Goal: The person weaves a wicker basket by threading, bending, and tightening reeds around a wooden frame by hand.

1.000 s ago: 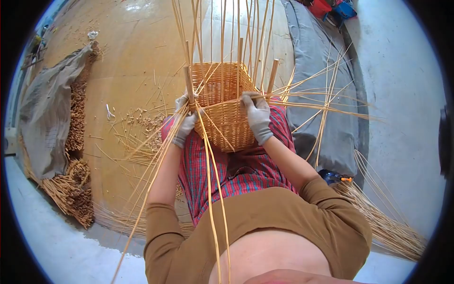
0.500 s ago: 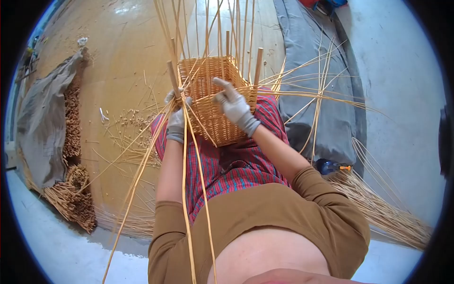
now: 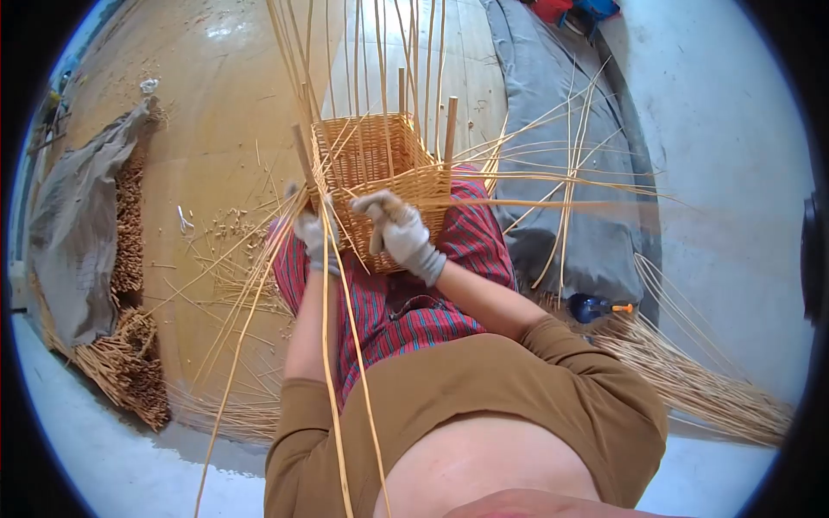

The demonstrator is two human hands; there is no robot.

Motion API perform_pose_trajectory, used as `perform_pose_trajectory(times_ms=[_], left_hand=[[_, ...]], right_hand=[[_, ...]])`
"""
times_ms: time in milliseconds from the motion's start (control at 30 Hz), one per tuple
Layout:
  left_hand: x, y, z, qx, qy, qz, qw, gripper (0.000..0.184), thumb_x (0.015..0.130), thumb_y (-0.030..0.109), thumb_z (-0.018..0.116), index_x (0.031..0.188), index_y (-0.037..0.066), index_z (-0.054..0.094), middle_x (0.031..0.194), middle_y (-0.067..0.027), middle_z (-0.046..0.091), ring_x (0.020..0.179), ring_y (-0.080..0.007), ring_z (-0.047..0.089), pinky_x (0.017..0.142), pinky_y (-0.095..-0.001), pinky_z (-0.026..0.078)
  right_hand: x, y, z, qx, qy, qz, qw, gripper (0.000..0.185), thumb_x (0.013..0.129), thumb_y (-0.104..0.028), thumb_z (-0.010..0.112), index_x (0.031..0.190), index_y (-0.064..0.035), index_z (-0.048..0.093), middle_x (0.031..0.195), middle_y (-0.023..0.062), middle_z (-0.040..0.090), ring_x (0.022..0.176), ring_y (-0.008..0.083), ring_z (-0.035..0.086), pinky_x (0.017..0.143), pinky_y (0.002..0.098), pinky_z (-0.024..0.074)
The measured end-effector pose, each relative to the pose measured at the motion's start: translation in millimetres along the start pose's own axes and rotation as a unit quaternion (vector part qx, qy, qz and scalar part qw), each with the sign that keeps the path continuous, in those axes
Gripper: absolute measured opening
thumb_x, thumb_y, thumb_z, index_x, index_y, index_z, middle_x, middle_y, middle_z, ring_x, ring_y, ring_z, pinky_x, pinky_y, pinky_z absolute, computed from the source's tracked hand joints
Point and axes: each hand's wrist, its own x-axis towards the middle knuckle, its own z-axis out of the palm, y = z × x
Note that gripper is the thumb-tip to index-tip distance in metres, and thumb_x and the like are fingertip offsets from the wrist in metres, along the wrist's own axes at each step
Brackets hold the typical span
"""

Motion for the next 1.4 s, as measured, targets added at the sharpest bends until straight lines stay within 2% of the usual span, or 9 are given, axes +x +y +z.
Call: perform_pose_trajectory(times_ms=[67, 133, 300, 533, 733, 867, 933, 1033, 1400], left_hand=[[-34.0, 7.3, 1.0, -0.294, 0.050, -0.037, 0.954, 0.035, 0.083, -0.010, 0.067, 0.115, 0.005, 0.064, 0.105, -0.0091, 0.067, 0.096, -0.0198, 0.064, 0.087, -0.0325, 0.054], [-53.1, 23.6, 12.0, 0.318, -0.068, 0.197, 0.925, 0.013, 0.092, 0.000, 0.060, 0.101, 0.006, 0.065, 0.096, -0.0124, 0.069, 0.091, -0.0270, 0.066, 0.082, -0.0378, 0.055], [28.3, 5.7, 65.2, 0.563, -0.230, -0.061, 0.792, 0.034, 0.104, 0.039, 0.052, 0.105, 0.006, 0.058, 0.095, -0.0142, 0.069, 0.055, -0.0258, 0.069, 0.051, -0.0422, 0.056], [23.6, 18.4, 58.6, 0.226, -0.245, -0.245, 0.910, 0.032, 0.103, 0.037, 0.056, 0.096, 0.006, 0.062, 0.074, -0.0060, 0.064, 0.045, -0.0173, 0.062, 0.040, -0.0301, 0.049], [20.3, 28.1, 71.2, 0.288, -0.159, -0.283, 0.901, 0.035, 0.099, 0.037, 0.065, 0.088, 0.004, 0.060, 0.065, -0.0007, 0.056, 0.042, -0.0123, 0.056, 0.038, -0.0282, 0.045], [2.2, 33.4, 76.7, 0.287, -0.171, -0.204, 0.920, 0.022, 0.095, 0.028, 0.068, 0.110, 0.011, 0.062, 0.080, -0.0039, 0.061, 0.051, -0.0162, 0.062, 0.044, -0.0326, 0.049], [-11.6, 56.3, 99.3, 0.549, -0.121, 0.271, 0.781, 0.055, 0.085, 0.012, 0.073, 0.136, 0.022, 0.055, 0.113, -0.0110, 0.060, 0.083, -0.0281, 0.069, 0.069, -0.0419, 0.059], [-35.7, 33.3, 114.1, 0.547, -0.316, 0.167, 0.757, 0.080, 0.079, 0.009, 0.072, 0.151, 0.029, 0.042, 0.128, -0.0146, 0.051, 0.091, -0.0361, 0.067, 0.080, -0.0469, 0.055], [-37.4, 14.0, 116.6, 0.620, -0.312, 0.242, 0.678, 0.064, 0.083, 0.013, 0.070, 0.143, 0.025, 0.053, 0.109, -0.0129, 0.059, 0.089, -0.0323, 0.065, 0.085, -0.0487, 0.050]], right_hand=[[36.1, 12.7, -50.4, 0.011, 0.128, -0.007, 0.992, 0.018, 0.103, -0.020, 0.057, 0.103, -0.0056, 0.068, 0.100, 0.0065, 0.074, 0.071, 0.0095, 0.068, 0.057, 0.0230, 0.0520], [54.8, 42.8, -118.4, 0.035, 0.223, 0.028, 0.974, 0.010, 0.098, -0.018, 0.065, 0.102, -0.0114, 0.071, 0.092, 0.0019, 0.074, 0.071, 0.0100, 0.068, 0.055, 0.0228, 0.0484], [37.6, 27.2, -105.7, -0.024, 0.235, -0.043, 0.971, 0.009, 0.097, -0.015, 0.067, 0.104, -0.0108, 0.069, 0.093, 0.0025, 0.075, 0.078, 0.0120, 0.070, 0.060, 0.0251, 0.0504], [75.8, 8.7, -82.2, -0.070, 0.220, -0.112, 0.967, 0.007, 0.096, -0.010, 0.064, 0.101, -0.0060, 0.066, 0.112, 0.0087, 0.073, 0.089, 0.0187, 0.071, 0.074, 0.0330, 0.0557], [135.9, -28.7, -65.2, -0.556, 0.206, -0.360, 0.721, 0.035, 0.093, -0.001, 0.056, 0.128, -0.0061, 0.057, 0.112, 0.0166, 0.066, 0.092, 0.0260, 0.070, 0.085, 0.0353, 0.0561], [52.1, 16.6, -123.6, -0.168, 0.305, -0.237, 0.907, 0.028, 0.093, 0.001, 0.056, 0.121, -0.0002, 0.059, 0.094, 0.0131, 0.069, 0.084, 0.0260, 0.072, 0.081, 0.0358, 0.0573], [33.1, 20.4, -138.8, -0.061, 0.277, -0.163, 0.945, 0.027, 0.092, 0.002, 0.059, 0.119, -0.0001, 0.060, 0.099, 0.0113, 0.068, 0.079, 0.0263, 0.071, 0.075, 0.0340, 0.0569], [61.5, -47.0, -125.6, -0.581, 0.262, -0.364, 0.679, 0.042, 0.095, 0.000, 0.061, 0.134, -0.0119, 0.053, 0.107, 0.0077, 0.066, 0.091, 0.0164, 0.066, 0.083, 0.0334, 0.0552], [73.8, 17.9, -242.9, 0.034, 0.310, -0.123, 0.942, 0.026, 0.108, -0.017, 0.044, 0.133, -0.0136, 0.052, 0.066, -0.0010, 0.048, 0.058, 0.0100, 0.056, 0.070, 0.0395, 0.0619]])
